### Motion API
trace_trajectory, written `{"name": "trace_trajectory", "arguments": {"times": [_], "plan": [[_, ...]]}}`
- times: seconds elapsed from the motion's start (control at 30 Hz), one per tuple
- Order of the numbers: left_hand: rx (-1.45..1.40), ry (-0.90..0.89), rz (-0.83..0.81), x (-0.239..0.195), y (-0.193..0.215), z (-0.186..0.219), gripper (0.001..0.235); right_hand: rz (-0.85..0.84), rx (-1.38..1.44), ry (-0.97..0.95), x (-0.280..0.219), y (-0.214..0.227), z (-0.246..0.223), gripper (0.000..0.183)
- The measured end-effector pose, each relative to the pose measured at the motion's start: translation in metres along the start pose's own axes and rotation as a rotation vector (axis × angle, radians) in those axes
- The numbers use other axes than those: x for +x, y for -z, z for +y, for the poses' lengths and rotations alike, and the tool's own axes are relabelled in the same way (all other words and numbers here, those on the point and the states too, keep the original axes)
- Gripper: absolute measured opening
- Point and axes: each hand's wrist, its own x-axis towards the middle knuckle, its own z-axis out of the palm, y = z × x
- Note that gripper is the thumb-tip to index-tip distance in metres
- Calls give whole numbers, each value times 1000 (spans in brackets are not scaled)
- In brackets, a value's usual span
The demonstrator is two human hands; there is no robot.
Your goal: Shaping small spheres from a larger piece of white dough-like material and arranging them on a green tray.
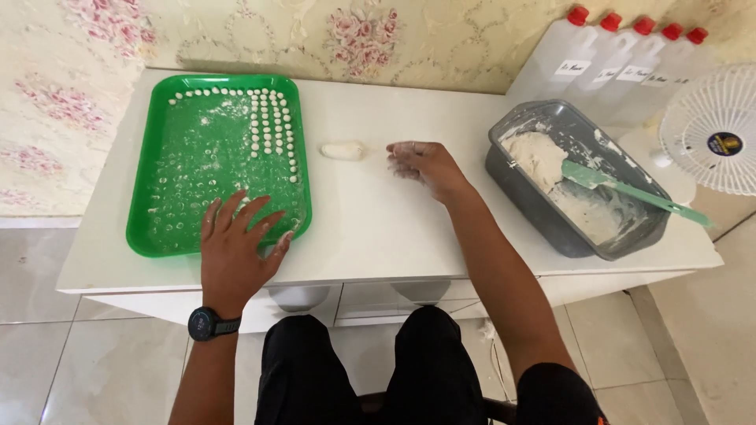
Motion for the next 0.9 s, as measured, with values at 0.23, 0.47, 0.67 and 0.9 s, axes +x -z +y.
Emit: {"name": "trace_trajectory", "arguments": {"times": [0.23, 0.47, 0.67, 0.9], "plan": [[-36, -12, 14, -1, 0, -2, 22, -79, -225, 9, -47, 7, -7, 24], [-37, -7, 29, -2, 2, -3, 21, 19, -381, 88, -65, 8, -3, 19], [-43, 0, 14, -2, 3, -2, 21, 4, -436, 51, -64, 15, 7, 12], [-29, -3, 6, -2, 2, -3, 22, -80, -1032, 257, -82, 4, -15, 20]]}}
